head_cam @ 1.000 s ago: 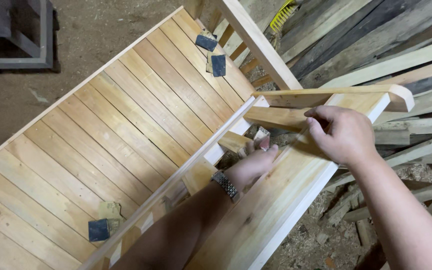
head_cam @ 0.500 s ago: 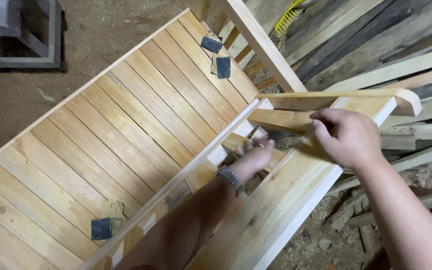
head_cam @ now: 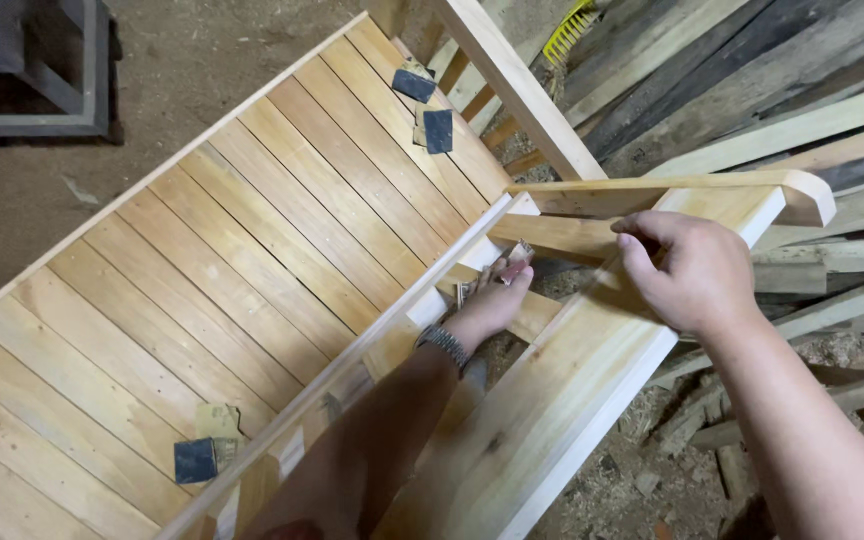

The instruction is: The person sands a wooden bench frame with sandpaper, rubbing the surfaces of the armrest, backrest rails and slats by hand. They hold the frame steady with one hand while sanding different rails and edges one after another, working along the length of the bench.

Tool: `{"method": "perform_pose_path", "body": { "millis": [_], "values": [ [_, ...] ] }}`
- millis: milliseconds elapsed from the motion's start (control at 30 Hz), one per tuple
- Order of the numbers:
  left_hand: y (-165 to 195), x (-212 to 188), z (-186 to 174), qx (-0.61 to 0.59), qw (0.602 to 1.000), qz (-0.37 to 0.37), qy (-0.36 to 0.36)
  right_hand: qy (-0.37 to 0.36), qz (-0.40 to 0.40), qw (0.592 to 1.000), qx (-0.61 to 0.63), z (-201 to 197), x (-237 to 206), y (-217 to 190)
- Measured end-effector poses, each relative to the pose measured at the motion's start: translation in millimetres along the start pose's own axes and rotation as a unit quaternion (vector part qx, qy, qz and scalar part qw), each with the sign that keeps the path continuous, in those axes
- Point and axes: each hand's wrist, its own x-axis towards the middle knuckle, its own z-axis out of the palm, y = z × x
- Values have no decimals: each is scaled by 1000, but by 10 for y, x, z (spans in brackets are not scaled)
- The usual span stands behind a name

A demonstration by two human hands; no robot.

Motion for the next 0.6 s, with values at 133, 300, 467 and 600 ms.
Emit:
{"method": "perform_pose_path", "body": {
  "millis": [133,300,467,600],
  "values": [
    [13,-24,-22,-63,996,-39,-51,-11,26,1000,-9,-21,24,-35],
    [-1,-200,80,-70,986,148,-36,-22,19,1000,-3,-47,-5,-13],
    [-30,-240,52,-61,992,114,2,-21,16,999,-43,-37,0,9],
    [-78,-275,77,-66,988,138,21,-28,13,999,-27,-48,-3,14]
  ]
}}
